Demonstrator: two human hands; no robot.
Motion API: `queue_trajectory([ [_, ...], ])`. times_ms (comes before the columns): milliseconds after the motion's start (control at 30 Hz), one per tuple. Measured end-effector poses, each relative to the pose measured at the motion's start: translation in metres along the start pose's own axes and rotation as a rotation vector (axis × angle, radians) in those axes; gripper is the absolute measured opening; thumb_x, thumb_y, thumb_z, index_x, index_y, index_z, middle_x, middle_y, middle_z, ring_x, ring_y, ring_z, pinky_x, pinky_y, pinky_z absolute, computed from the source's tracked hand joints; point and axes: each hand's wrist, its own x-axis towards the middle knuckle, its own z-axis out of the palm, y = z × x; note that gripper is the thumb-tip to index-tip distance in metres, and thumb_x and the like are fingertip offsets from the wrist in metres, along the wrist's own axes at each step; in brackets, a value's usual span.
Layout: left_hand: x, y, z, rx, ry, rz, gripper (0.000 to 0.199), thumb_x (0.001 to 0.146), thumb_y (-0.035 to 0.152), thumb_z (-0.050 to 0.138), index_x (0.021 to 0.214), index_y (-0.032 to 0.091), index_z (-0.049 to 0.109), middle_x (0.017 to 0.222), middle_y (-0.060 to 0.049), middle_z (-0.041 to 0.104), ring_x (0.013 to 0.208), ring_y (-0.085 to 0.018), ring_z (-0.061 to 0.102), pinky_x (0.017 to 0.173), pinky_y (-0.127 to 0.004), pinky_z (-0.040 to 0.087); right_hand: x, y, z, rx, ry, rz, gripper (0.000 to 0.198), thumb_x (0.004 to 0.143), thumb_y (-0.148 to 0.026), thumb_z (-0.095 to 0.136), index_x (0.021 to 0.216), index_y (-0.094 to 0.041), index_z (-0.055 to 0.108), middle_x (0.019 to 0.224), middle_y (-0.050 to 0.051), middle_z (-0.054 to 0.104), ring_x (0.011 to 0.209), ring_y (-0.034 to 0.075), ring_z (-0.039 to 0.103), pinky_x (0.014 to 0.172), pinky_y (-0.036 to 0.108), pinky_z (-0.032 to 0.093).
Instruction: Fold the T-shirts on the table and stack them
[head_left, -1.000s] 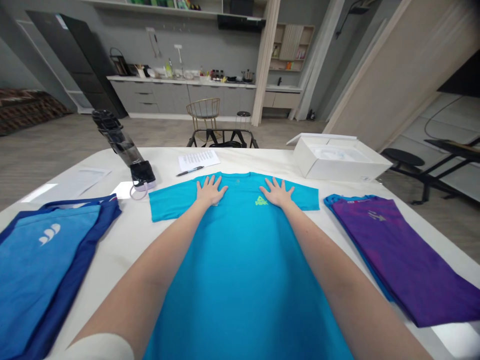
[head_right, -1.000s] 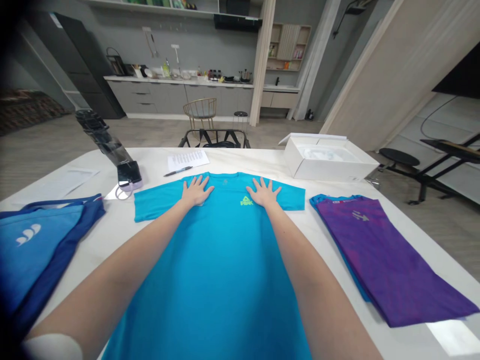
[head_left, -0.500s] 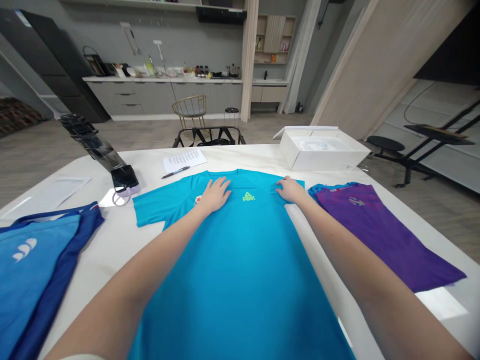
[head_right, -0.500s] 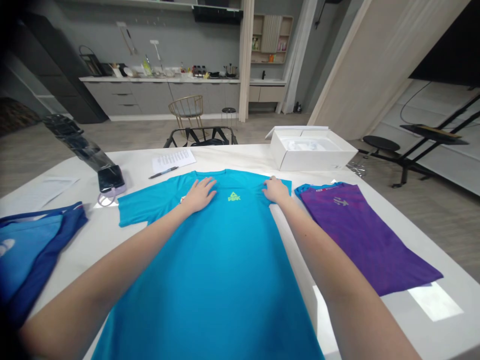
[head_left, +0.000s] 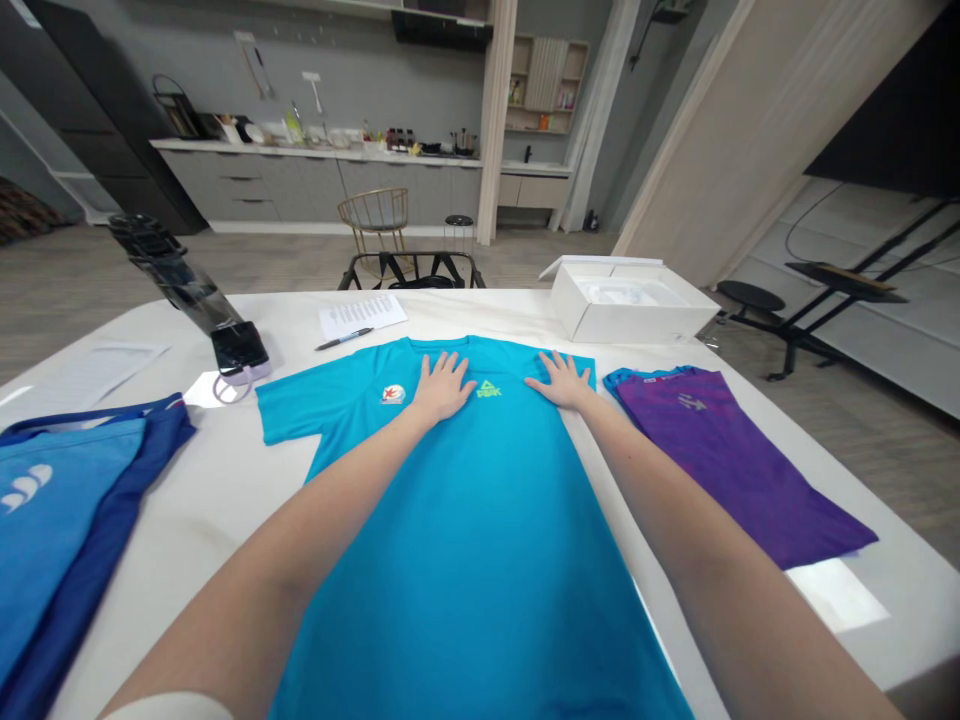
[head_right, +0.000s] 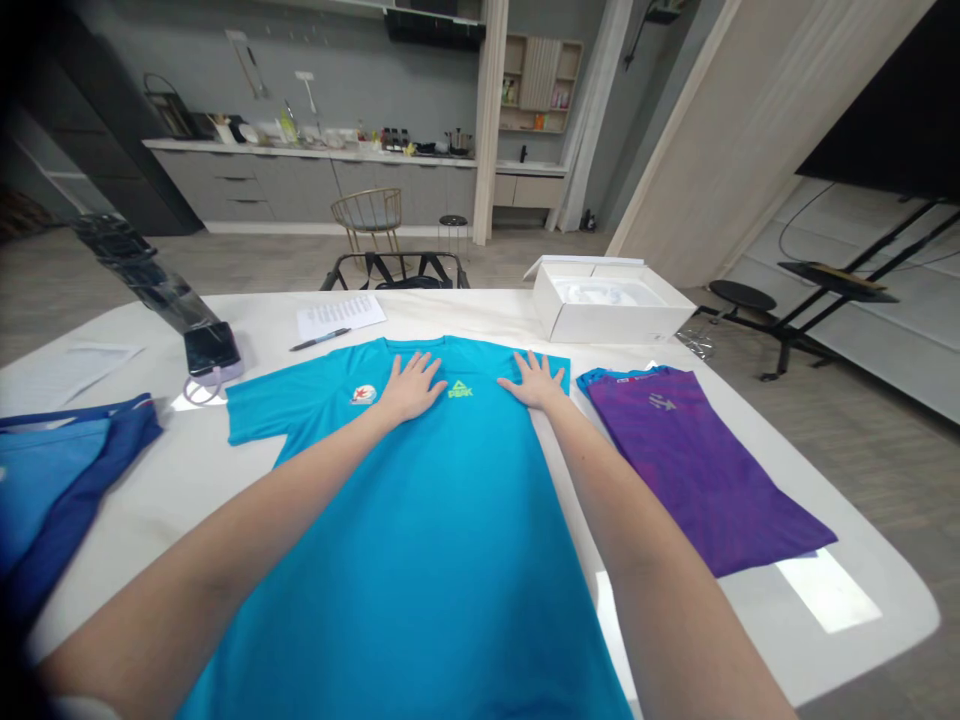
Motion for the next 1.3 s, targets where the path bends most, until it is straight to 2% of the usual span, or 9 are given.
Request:
queue_trajectory([
  [100,0.023,0.035,-0.002,-0.034,0.042,0.227,0.055,0.104,0.030,0.029,0.155,0.018,0.045,0.164,-0.009,0.039,0.153,-0.023,0.032,0.129,-0.044,0.015,-0.010,0.001,-0.010,-0.030,0.067,-0.053,0.051,0.100,-0.051,0.050,0.140,-0.022,0.062,0.153,0.014,0.050,0.137,0.033,0.048,0.112,0.046,0.041],
  [200,0.057,0.073,0.000,-0.110,-0.039,0.365,0.055,0.104,0.025,0.024,0.152,0.015,0.049,0.161,-0.008,0.045,0.151,-0.019,0.036,0.127,-0.036,0.023,-0.026,0.003,-0.016,-0.048,0.035,-0.084,0.034,0.097,-0.040,0.057,0.121,-0.020,0.071,0.131,0.013,0.065,0.114,0.028,0.064,0.100,0.036,0.049],
  [267,0.079,0.096,0.006,-0.135,-0.104,0.413,0.054,0.105,0.031,0.025,0.153,0.017,0.047,0.161,-0.007,0.045,0.151,-0.020,0.035,0.126,-0.037,0.025,-0.040,0.004,-0.015,-0.057,0.035,-0.093,0.035,0.099,-0.038,0.055,0.124,-0.020,0.070,0.130,0.013,0.066,0.114,0.028,0.065,0.101,0.035,0.048],
  [400,0.104,0.128,0.025,-0.097,-0.271,0.377,0.056,0.105,0.048,0.028,0.157,0.031,0.041,0.168,-0.002,0.030,0.156,-0.027,0.025,0.126,-0.057,0.017,-0.074,0.003,-0.002,-0.077,0.036,-0.163,0.046,0.106,-0.040,0.039,0.142,-0.019,0.058,0.144,0.013,0.060,0.134,0.029,0.055,0.113,0.038,0.040],
  [600,0.104,0.144,0.048,-0.120,-0.183,0.201,0.059,0.104,0.052,0.026,0.161,0.036,0.033,0.171,0.000,0.019,0.159,-0.029,0.012,0.124,-0.067,0.001,-0.103,-0.009,0.007,-0.106,0.048,-0.120,0.065,0.105,-0.060,0.028,0.151,-0.019,0.050,0.155,0.016,0.049,0.141,0.035,0.047,0.116,0.045,0.035],
  [800,0.107,0.121,0.045,-0.227,-0.142,0.225,0.058,0.105,0.045,0.028,0.161,0.029,0.032,0.169,-0.006,0.028,0.156,-0.028,0.023,0.127,-0.057,0.014,-0.057,0.002,-0.015,-0.096,0.143,-0.003,0.049,0.109,-0.038,0.026,0.122,-0.016,0.068,0.123,0.017,0.070,0.120,0.031,0.061,0.101,0.041,0.045],
  [900,0.114,0.091,0.039,-0.190,-0.028,0.159,0.051,0.105,0.029,0.032,0.154,0.024,0.045,0.161,-0.011,0.043,0.148,-0.027,0.039,0.123,-0.047,0.028,-0.024,0.015,-0.024,-0.133,0.176,0.076,0.037,0.103,-0.020,0.037,0.128,-0.016,0.065,0.128,0.018,0.066,0.124,0.033,0.055,0.096,0.042,0.047],
  [1033,0.129,0.053,0.034,-0.101,0.120,0.031,0.048,0.100,0.014,0.034,0.142,0.021,0.057,0.140,-0.016,0.058,0.132,-0.028,0.053,0.109,-0.040,0.043,0.004,0.027,-0.026,-0.153,0.111,0.126,0.044,0.097,-0.007,0.037,0.131,-0.014,0.063,0.130,0.020,0.063,0.123,0.032,0.055,0.091,0.040,0.050],
  [1300,0.153,0.024,0.051,-0.240,0.192,-0.058,0.034,0.102,0.023,0.042,0.127,0.019,0.065,0.126,-0.013,0.067,0.120,-0.026,0.061,0.105,-0.035,0.045,0.027,0.037,-0.017,-0.226,0.180,0.221,0.044,0.099,-0.006,0.031,0.122,-0.011,0.069,0.132,0.023,0.058,0.120,0.033,0.054,0.086,0.040,0.050],
])
